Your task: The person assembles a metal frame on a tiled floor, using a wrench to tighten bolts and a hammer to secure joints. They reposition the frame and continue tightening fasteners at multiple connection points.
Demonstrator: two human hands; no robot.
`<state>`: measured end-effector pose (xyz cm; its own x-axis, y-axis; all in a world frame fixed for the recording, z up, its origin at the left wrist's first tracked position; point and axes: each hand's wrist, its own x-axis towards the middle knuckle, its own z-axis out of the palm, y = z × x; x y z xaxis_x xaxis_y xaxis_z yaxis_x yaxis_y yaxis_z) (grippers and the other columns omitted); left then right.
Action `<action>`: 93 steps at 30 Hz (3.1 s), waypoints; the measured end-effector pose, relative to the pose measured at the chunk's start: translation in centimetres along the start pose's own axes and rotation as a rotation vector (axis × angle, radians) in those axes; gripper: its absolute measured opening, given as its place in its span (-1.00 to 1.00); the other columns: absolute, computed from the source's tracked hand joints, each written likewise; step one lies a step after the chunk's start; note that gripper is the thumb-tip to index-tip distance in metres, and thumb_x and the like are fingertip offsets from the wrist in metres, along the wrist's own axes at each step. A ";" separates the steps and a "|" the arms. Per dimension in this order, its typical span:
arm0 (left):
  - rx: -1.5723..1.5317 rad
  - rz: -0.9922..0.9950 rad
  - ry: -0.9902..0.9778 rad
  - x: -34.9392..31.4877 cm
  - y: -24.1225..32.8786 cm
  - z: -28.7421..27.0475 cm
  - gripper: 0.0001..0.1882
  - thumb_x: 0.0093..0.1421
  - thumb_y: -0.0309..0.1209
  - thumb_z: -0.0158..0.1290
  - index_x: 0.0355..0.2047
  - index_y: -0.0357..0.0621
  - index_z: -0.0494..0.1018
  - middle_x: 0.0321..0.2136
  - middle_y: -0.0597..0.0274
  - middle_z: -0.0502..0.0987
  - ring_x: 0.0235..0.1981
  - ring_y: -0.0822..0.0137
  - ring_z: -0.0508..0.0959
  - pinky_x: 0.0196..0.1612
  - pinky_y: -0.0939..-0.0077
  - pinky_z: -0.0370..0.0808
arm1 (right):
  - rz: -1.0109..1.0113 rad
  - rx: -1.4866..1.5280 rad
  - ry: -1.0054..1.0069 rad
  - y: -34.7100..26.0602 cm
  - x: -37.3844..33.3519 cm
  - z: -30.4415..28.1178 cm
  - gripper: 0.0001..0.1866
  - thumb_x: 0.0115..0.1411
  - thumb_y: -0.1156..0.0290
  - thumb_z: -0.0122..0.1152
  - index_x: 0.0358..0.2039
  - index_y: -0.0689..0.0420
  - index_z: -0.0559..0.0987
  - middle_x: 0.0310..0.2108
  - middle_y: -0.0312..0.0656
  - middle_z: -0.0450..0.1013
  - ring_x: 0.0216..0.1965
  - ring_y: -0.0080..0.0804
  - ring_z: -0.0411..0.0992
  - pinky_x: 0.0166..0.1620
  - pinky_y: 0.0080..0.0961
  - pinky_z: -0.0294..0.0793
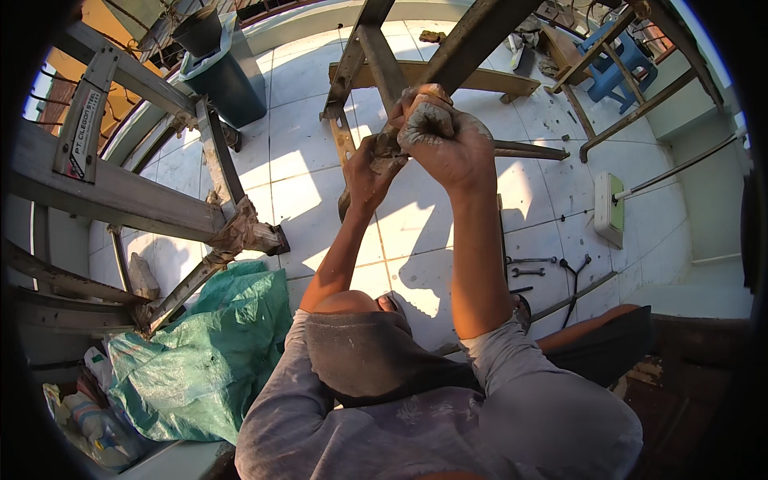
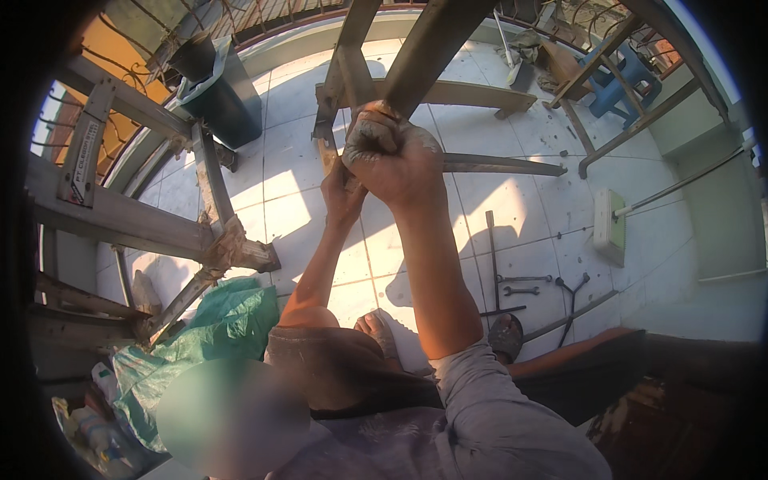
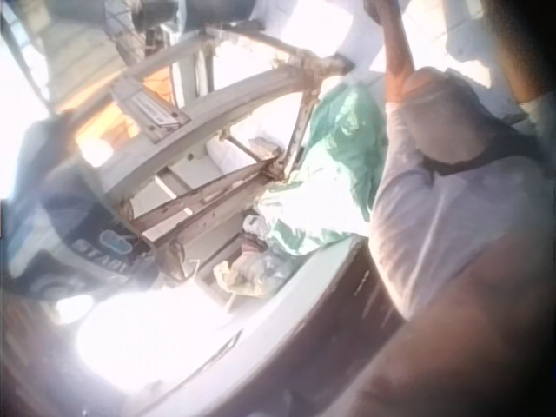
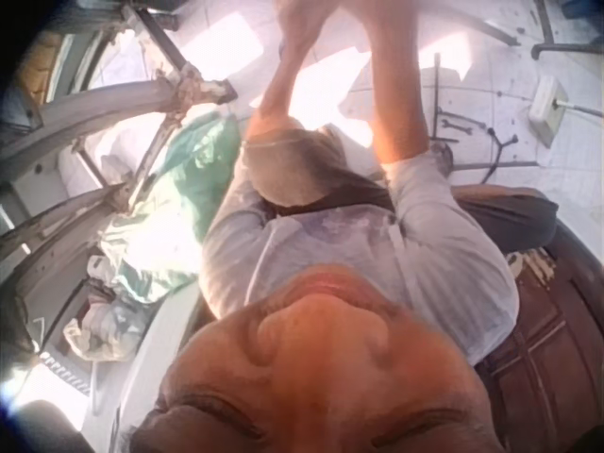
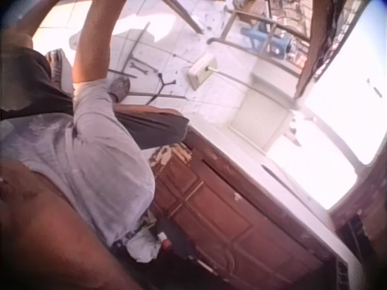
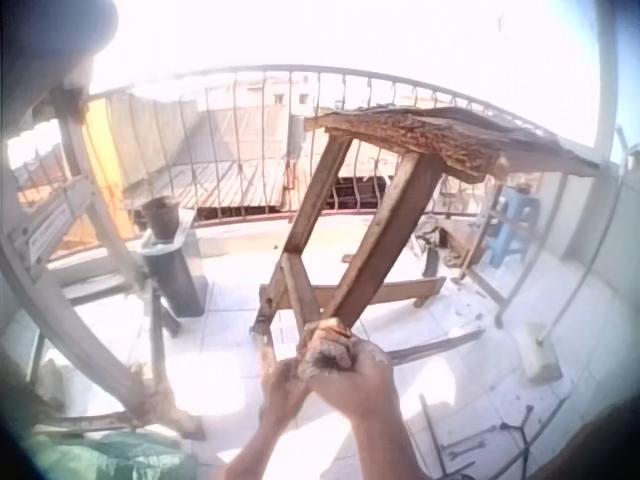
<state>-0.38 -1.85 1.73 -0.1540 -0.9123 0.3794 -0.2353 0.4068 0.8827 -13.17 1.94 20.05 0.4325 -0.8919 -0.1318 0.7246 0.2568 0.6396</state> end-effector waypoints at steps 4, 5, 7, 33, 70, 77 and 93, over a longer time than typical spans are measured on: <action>0.090 0.082 0.128 0.3 -1.4 1.1 -0.52 0.02 -0.26 0.34 -0.13 -0.25 0.44 -0.40 0.03 0.64 -0.36 0.07 0.66 -0.27 0.31 0.52 | -0.075 -0.054 0.020 -4.6 -3.0 0.9 -0.82 0.33 0.41 -0.01 -0.41 0.19 0.38 -0.65 -0.33 0.23 -0.74 -0.62 0.05 -0.69 -0.69 0.11; 0.098 0.085 0.111 0.2 -1.4 1.1 -0.55 0.05 -0.31 0.32 -0.13 -0.26 0.43 -0.39 0.02 0.63 -0.35 0.09 0.66 -0.28 0.35 0.51 | 0.023 -0.146 -0.023 -5.8 -3.7 0.3 -0.80 0.33 0.38 0.01 -0.41 0.20 0.40 -0.65 -0.32 0.27 -0.74 -0.61 0.08 -0.69 -0.71 0.15; 0.087 0.095 0.102 0.0 -1.6 1.0 -0.57 0.04 -0.33 0.32 -0.16 -0.26 0.43 -0.40 0.01 0.62 -0.35 0.10 0.66 -0.30 0.35 0.51 | 0.228 -0.318 -0.110 -8.7 -4.4 -1.9 -0.76 0.34 0.31 0.05 -0.40 0.21 0.44 -0.64 -0.31 0.34 -0.74 -0.59 0.15 -0.69 -0.73 0.22; -0.353 -0.112 -0.498 0.1 -2.9 -3.4 -0.25 0.10 -0.35 0.27 0.26 -0.30 0.23 0.06 -0.06 0.47 0.08 0.20 0.48 0.19 0.32 0.37 | -0.971 -1.432 0.432 -7.8 6.1 -28.4 -0.47 0.48 -0.04 -0.43 -0.36 0.13 0.33 -0.64 -0.44 0.20 -0.63 -0.63 0.15 -0.49 -0.58 0.16; -0.400 -0.227 -1.161 13.0 -3.7 -4.1 -0.64 0.25 -0.45 0.16 0.00 -0.44 0.49 -0.16 0.13 0.65 -0.15 0.41 0.60 0.04 0.50 0.52 | -0.876 -2.878 0.256 -16.3 -12.7 -12.9 -0.57 0.35 0.06 0.11 -0.45 0.20 0.49 -0.67 -0.15 0.35 -0.64 -0.32 0.34 -0.50 -0.40 0.32; -0.083 -0.116 -1.238 14.2 -1.7 -2.8 -0.55 0.19 -0.44 0.20 0.03 -0.46 0.42 -0.16 0.12 0.65 -0.16 0.44 0.59 0.01 0.51 0.50 | -1.234 -3.218 0.103 -16.7 -10.0 -8.9 -0.67 0.12 0.10 0.36 -0.44 0.12 0.56 -0.62 -0.23 0.46 -0.62 -0.29 0.45 -0.52 -0.42 0.38; -0.235 -0.060 -1.337 14.4 -3.1 -2.2 -0.59 0.20 -0.46 0.16 0.00 -0.48 0.41 -0.22 0.11 0.64 -0.23 0.47 0.58 -0.10 0.49 0.52 | -1.273 -3.629 -0.350 -13.2 -7.7 1.1 -0.73 -0.02 0.13 0.47 -0.43 0.02 0.64 -0.67 -0.36 0.44 -0.70 -0.46 0.39 -0.63 -0.49 0.27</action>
<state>0.22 -16.37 5.05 -0.9864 -0.1309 -0.0991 -0.1273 0.2286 0.9652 -26.64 4.98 13.42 0.3507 -0.7948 0.4954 -0.9243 -0.3788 0.0467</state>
